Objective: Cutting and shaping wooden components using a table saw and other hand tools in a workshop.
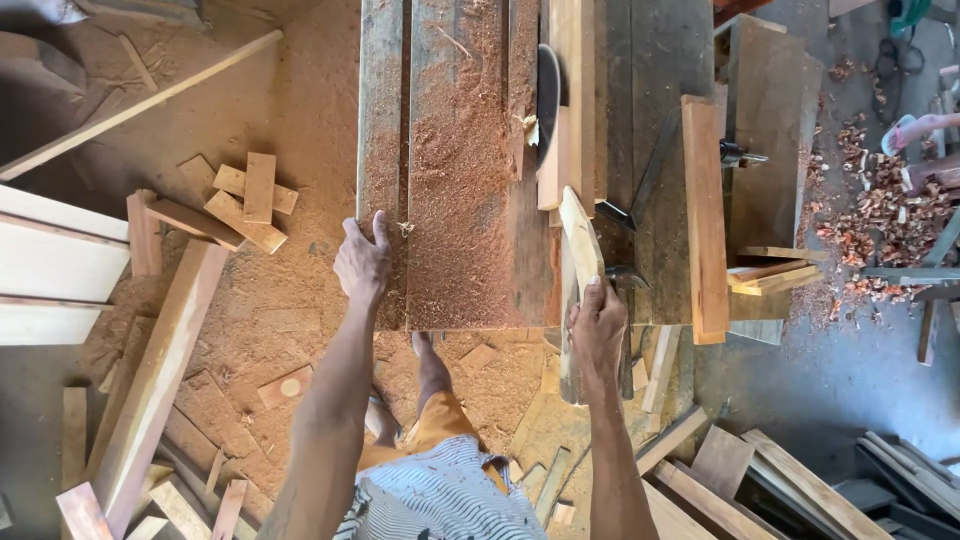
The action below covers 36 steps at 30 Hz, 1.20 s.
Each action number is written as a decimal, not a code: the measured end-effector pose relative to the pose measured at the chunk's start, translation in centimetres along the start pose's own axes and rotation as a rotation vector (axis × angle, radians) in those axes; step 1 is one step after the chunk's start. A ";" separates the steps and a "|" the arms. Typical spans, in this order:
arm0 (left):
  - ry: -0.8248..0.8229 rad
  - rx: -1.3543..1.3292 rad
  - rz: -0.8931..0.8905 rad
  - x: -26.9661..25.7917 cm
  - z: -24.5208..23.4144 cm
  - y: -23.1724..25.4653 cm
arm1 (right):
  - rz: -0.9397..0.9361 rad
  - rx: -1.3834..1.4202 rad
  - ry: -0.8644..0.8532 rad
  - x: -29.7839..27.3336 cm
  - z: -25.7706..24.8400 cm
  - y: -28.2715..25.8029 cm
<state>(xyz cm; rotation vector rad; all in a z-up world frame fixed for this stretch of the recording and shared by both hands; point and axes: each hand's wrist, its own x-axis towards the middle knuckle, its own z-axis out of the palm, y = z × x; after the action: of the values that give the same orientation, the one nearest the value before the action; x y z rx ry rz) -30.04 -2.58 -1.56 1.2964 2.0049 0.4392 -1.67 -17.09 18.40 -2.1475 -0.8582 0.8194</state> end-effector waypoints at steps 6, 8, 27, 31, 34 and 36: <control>0.096 0.101 0.056 0.8 1.3 -0.8 | 0.011 0.042 0.034 0.7 0.6 -0.1; 0.102 0.126 0.080 0.4 0.9 -0.3 | -0.015 0.107 0.033 0.9 0.6 0.5; 0.073 -0.062 -0.035 -0.3 0.0 0.2 | 0.039 0.071 0.022 0.9 0.9 -3.6; 0.041 -0.127 -0.004 0.0 0.2 0.2 | 0.009 0.162 0.020 1.8 0.8 -3.1; 0.016 -0.149 -0.034 0.0 0.2 0.5 | 0.023 0.168 0.047 2.5 0.8 -2.6; 0.080 -0.125 -0.006 0.1 0.4 0.0 | 0.038 0.162 0.068 3.4 1.0 -1.8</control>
<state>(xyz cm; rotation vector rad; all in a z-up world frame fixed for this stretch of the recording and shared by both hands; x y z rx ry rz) -29.74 -2.57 -1.87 1.2122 2.0119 0.6121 -1.04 -13.16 18.20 -2.0428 -0.6944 0.8022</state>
